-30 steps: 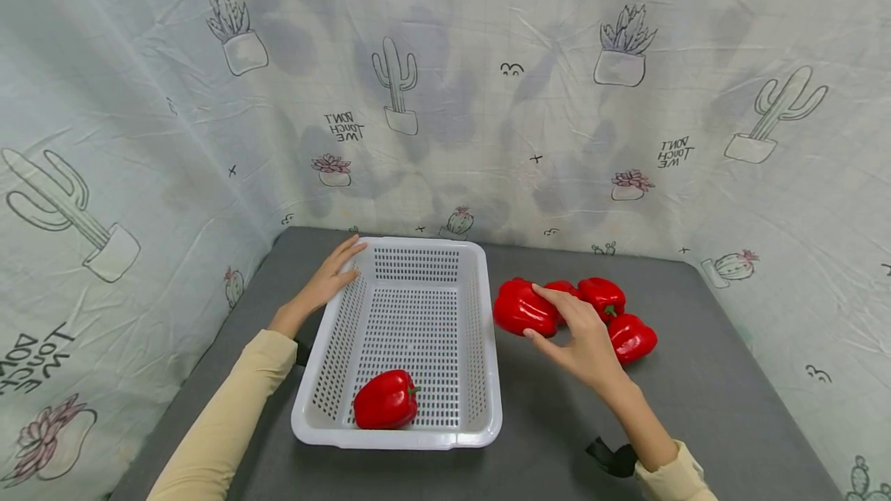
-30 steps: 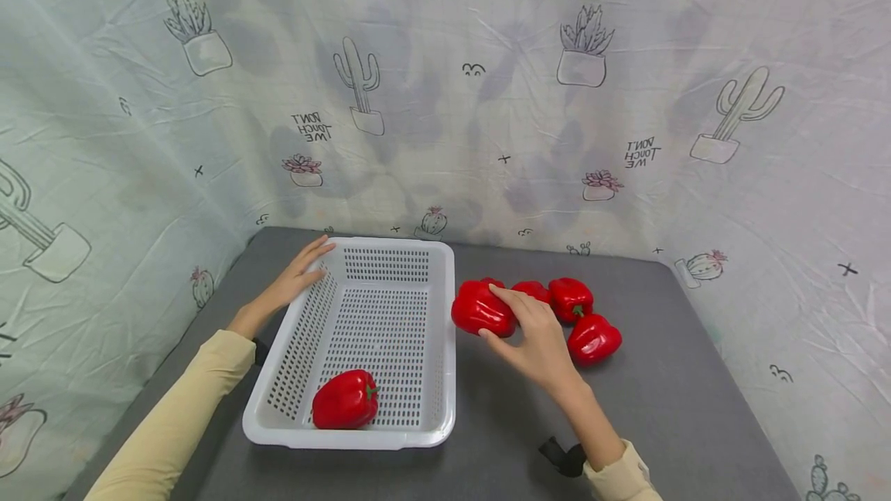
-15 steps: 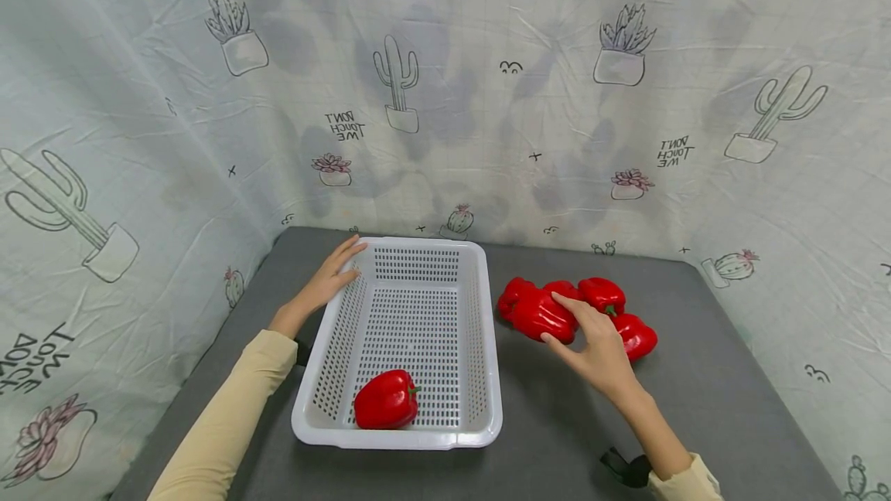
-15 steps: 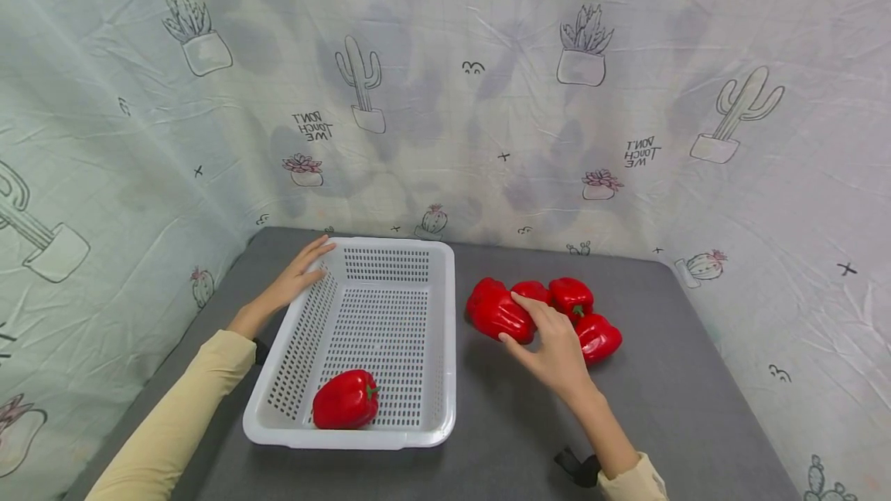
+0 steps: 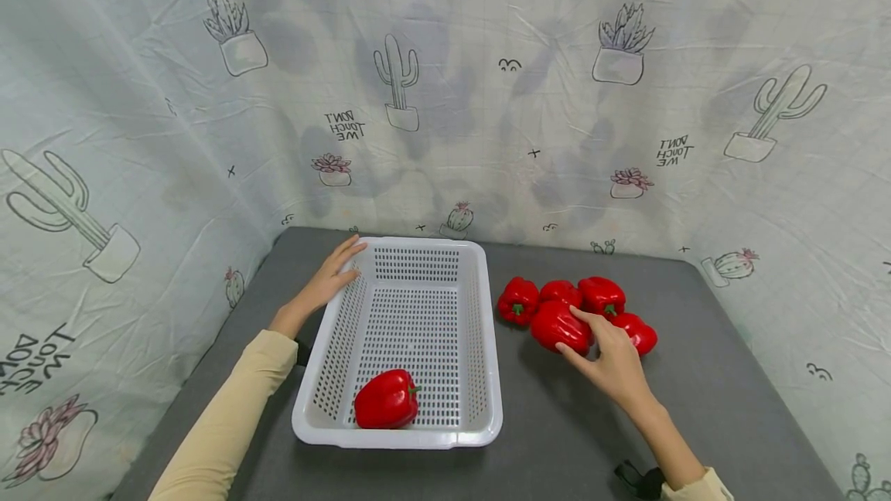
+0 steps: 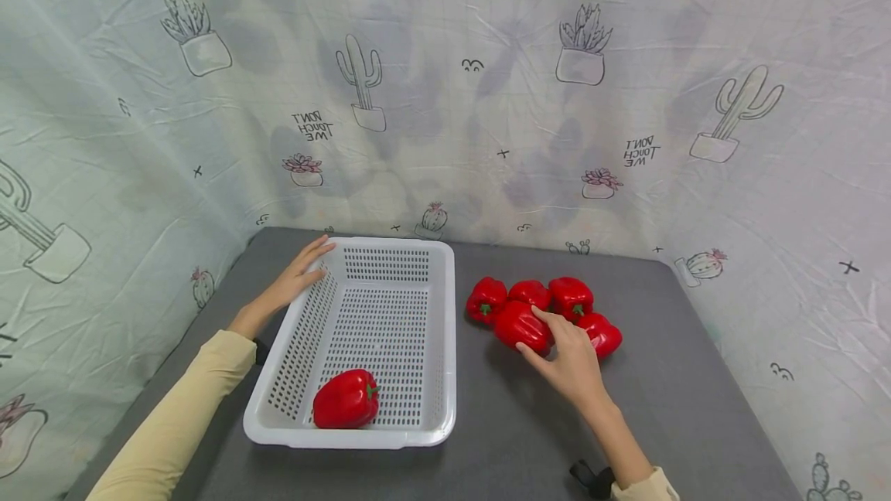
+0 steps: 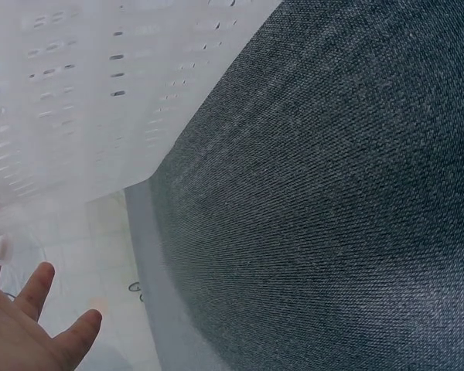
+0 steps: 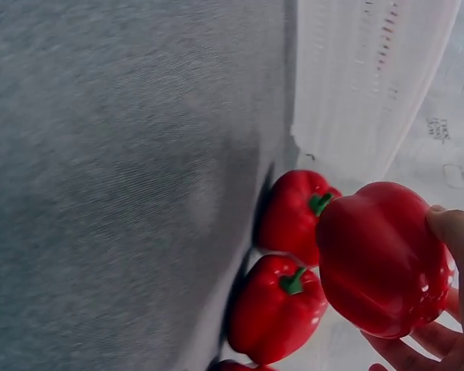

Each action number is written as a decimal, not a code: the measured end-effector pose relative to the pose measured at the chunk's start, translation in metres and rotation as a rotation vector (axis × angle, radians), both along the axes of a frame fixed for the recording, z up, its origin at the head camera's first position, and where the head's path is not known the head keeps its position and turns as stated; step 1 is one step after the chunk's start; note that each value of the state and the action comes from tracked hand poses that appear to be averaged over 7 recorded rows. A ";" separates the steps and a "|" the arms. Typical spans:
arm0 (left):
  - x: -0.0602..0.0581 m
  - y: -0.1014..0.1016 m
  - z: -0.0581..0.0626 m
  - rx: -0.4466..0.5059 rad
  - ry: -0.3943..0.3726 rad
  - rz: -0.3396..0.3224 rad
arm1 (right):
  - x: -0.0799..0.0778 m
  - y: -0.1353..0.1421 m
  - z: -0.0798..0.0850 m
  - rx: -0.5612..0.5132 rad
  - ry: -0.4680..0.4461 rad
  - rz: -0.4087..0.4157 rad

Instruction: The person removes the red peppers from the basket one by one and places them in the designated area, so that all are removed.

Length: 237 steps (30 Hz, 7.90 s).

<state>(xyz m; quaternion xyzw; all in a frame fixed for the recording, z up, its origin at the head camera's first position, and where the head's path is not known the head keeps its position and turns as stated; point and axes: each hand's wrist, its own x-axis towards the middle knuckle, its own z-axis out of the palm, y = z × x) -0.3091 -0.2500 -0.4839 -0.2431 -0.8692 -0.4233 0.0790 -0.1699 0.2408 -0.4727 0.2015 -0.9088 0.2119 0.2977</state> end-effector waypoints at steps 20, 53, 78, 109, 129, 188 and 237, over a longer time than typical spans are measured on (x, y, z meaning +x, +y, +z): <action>0.001 0.000 0.002 0.010 0.006 -0.014 | -0.004 0.023 -0.021 0.043 -0.056 -0.051; 0.002 -0.001 0.002 0.041 -0.008 -0.029 | -0.013 0.033 -0.013 0.180 -0.011 -0.002; 0.030 0.011 0.036 0.056 -0.029 -0.065 | -0.031 -0.012 0.017 0.140 -0.023 0.082; 0.001 -0.002 0.000 0.042 0.005 -0.040 | -0.043 -0.103 0.048 0.141 -0.130 0.357; 0.029 0.011 0.038 0.042 -0.041 -0.048 | -0.047 -0.160 0.075 0.194 -0.444 0.591; 0.002 -0.004 -0.003 0.021 0.038 -0.022 | -0.051 -0.246 0.047 0.599 -1.064 1.047; 0.003 -0.003 -0.001 0.019 0.002 -0.021 | -0.046 -0.217 0.088 0.377 -0.906 0.969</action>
